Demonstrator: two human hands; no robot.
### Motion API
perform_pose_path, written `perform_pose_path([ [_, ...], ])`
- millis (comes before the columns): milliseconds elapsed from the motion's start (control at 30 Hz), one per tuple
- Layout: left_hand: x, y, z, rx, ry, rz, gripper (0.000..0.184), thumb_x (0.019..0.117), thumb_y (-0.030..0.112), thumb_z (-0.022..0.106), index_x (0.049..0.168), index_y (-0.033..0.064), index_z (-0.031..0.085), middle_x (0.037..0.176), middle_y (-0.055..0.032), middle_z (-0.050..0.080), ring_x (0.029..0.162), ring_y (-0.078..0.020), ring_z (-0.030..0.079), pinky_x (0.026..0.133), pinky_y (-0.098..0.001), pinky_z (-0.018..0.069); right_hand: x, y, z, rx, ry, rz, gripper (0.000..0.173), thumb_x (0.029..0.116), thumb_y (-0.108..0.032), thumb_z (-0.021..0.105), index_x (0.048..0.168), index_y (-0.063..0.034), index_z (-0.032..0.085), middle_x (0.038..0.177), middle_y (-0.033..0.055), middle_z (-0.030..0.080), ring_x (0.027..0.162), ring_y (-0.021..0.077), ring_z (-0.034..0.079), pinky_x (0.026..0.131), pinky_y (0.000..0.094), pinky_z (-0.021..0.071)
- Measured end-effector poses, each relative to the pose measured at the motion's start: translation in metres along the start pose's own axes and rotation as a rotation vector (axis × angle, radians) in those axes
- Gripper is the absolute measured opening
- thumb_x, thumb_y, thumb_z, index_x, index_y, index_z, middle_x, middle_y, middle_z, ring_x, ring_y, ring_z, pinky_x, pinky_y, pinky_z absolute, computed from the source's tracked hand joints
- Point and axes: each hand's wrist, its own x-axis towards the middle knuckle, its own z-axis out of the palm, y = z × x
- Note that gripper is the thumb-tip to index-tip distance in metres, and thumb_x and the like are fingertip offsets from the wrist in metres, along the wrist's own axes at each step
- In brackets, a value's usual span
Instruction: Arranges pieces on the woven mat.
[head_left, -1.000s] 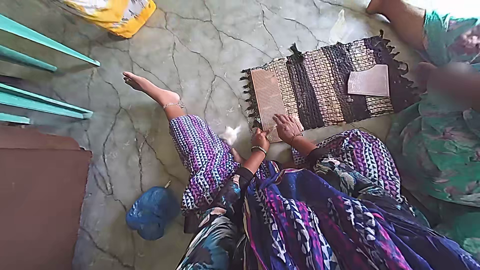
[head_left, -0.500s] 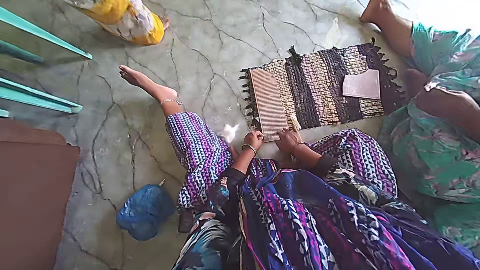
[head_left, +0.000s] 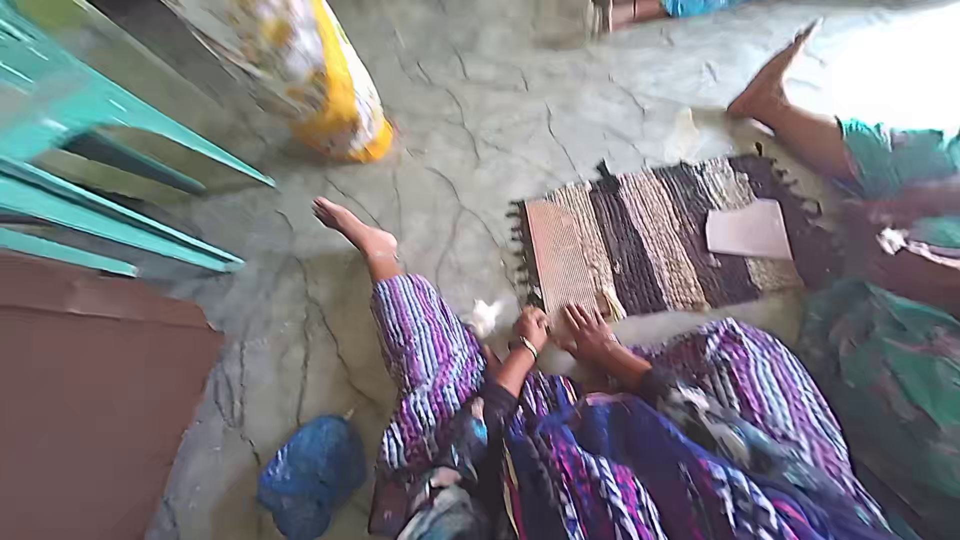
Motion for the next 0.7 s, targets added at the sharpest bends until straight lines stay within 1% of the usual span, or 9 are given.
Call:
perform_pose_path([
  [100,-0.006,-0.002,-0.003,0.003,-0.053,0.003,0.028,0.1032,0.006,0.055,0.125,-0.0059,0.068,0.135,-0.0262,0.064,0.131,-0.0366,0.059,0.116,-0.0493,0.0421,-0.010,-0.004,-0.005,-0.073,-0.078,0.011,0.091,0.1001,-0.057,0.056,0.162,0.0002,0.022,0.171,0.0202,0.019,0.158,0.0375,0.018,0.126,0.0636,0.0006],
  [167,-0.004,-0.005,-0.001,0.054,-0.074,0.002,0.028,0.1026,0.007,0.056,0.124,-0.0037,0.070,0.134,-0.0242,0.065,0.132,-0.0352,0.059,0.116,-0.0484,0.0422,-0.015,-0.016,-0.022,-0.132,-0.117,0.035,0.078,0.1019,-0.057,0.052,0.154,0.0006,0.041,0.162,0.0204,0.040,0.153,0.0364,0.033,0.127,0.0614,0.0034],
  [200,-0.001,-0.004,-0.001,0.066,-0.060,0.007,0.027,0.1024,0.008,0.056,0.123,-0.0037,0.070,0.133,-0.0235,0.066,0.131,-0.0346,0.059,0.115,-0.0480,0.0424,-0.014,-0.019,-0.030,-0.128,-0.071,0.034,0.070,0.1040,-0.054,0.050,0.150,-0.0005,0.048,0.156,0.0199,0.048,0.150,0.0352,0.038,0.127,0.0599,0.0046],
  [233,-0.002,-0.002,-0.003,0.082,-0.044,0.005,0.028,0.1027,0.009,0.055,0.123,-0.0037,0.070,0.133,-0.0228,0.066,0.130,-0.0339,0.060,0.115,-0.0478,0.0428,-0.010,-0.020,-0.032,-0.103,-0.006,0.026,0.066,0.1062,-0.049,0.047,0.152,-0.0015,0.047,0.158,0.0193,0.046,0.152,0.0340,0.035,0.127,0.0591,0.0042],
  [267,-0.003,0.000,-0.003,0.099,-0.031,-0.001,0.029,0.1037,0.010,0.054,0.124,-0.0038,0.069,0.133,-0.0222,0.066,0.130,-0.0334,0.060,0.115,-0.0473,0.0432,-0.006,-0.018,-0.031,-0.073,0.058,0.013,0.065,0.1074,-0.044,0.047,0.156,-0.0015,0.040,0.164,0.0191,0.037,0.156,0.0330,0.028,0.128,0.0585,0.0040],
  [367,-0.003,0.013,-0.009,0.131,0.010,-0.042,0.030,0.1054,0.012,0.052,0.127,-0.0013,0.068,0.135,-0.0203,0.065,0.131,-0.0320,0.060,0.115,-0.0462,0.0441,0.011,-0.006,-0.025,-0.045,0.152,0.000,0.077,0.1070,-0.045,0.049,0.163,0.0003,0.021,0.171,0.0192,0.017,0.161,0.0306,0.012,0.128,0.0558,0.0043],
  [500,0.002,0.018,-0.008,0.167,-0.020,-0.076,0.030,0.1046,0.011,0.053,0.129,0.0015,0.067,0.138,-0.0181,0.063,0.132,-0.0305,0.059,0.116,-0.0455,0.0430,0.022,0.011,-0.002,-0.016,0.139,0.010,0.090,0.1013,-0.049,0.057,0.163,0.0012,0.016,0.172,0.0195,0.012,0.161,0.0316,0.010,0.129,0.0541,0.0060],
  [600,-0.002,0.015,-0.005,0.163,-0.047,-0.070,0.031,0.1047,0.011,0.051,0.130,0.0013,0.067,0.138,-0.0178,0.063,0.132,-0.0306,0.059,0.116,-0.0466,0.0429,0.017,0.010,0.006,-0.020,0.102,0.046,0.098,0.0979,-0.058,0.058,0.164,0.0004,0.014,0.173,0.0184,0.009,0.161,0.0320,0.007,0.129,0.0534,0.0056],
  [700,-0.006,0.013,-0.004,0.182,-0.072,-0.061,0.031,0.1049,0.013,0.052,0.130,0.0022,0.067,0.139,-0.0171,0.064,0.133,-0.0300,0.059,0.116,-0.0474,0.0426,0.008,0.011,0.011,-0.050,0.034,0.045,0.109,0.0936,-0.062,0.063,0.164,0.0007,0.009,0.173,0.0206,0.005,0.161,0.0362,0.004,0.127,0.0583,0.0058],
])
